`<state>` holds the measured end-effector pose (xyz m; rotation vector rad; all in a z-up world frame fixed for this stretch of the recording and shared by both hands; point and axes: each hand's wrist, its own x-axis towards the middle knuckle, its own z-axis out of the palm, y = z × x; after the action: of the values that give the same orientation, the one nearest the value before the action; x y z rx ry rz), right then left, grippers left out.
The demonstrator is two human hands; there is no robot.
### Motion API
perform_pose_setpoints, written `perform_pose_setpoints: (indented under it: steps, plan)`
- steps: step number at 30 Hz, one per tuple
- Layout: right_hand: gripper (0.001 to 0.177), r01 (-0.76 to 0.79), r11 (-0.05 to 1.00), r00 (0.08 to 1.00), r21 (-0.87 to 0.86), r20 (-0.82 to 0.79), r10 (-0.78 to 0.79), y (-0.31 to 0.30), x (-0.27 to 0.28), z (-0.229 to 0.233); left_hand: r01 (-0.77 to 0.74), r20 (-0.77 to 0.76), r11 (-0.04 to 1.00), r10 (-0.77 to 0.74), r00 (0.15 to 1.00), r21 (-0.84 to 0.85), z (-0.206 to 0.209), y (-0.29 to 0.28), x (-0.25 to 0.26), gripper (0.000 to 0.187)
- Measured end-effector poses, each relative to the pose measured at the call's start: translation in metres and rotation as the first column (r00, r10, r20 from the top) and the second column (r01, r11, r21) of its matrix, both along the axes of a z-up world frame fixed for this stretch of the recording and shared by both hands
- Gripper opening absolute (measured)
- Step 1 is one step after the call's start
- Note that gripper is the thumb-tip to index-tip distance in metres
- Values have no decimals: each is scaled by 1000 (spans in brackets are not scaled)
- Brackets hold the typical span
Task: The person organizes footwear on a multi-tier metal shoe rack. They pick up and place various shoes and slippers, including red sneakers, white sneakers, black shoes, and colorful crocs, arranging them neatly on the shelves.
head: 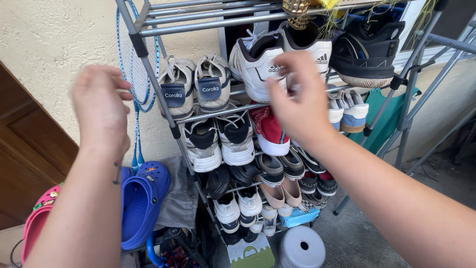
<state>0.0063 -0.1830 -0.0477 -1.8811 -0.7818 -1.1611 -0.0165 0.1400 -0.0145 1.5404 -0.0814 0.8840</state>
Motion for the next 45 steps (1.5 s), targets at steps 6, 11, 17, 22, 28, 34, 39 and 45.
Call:
perform_pose_setpoints:
  steps: [6,11,17,22,28,34,39,45]
  plan:
    - [46,-194,966,889,-170,-448,100,67,17,27,227,-406,947,-119,906,228,-13,16,12,31]
    - [65,-138,925,922,-355,-388,-11,90,40,25,287,-474,870,-71,878,400,2,16,10,45]
    - [74,62,887,851,-458,-441,-287,103,41,19,342,-555,844,-65,829,412,1,18,23,44]
    - [59,20,927,885,-375,-425,-191,97,49,18,333,-293,845,-222,930,419,-13,20,38,45]
    - [61,-37,945,868,-326,-479,-132,90,60,18,347,-336,859,-223,915,376,-15,23,37,34]
    - [61,-33,939,842,-343,-516,-159,91,59,22,476,-430,853,-356,830,214,-3,19,29,28]
    - [59,-97,943,833,-320,-544,-99,92,57,27,538,-395,833,-455,798,128,-2,21,26,23]
    - [60,-35,947,817,-319,-555,-157,99,50,27,552,-374,824,-477,796,125,-5,23,26,22]
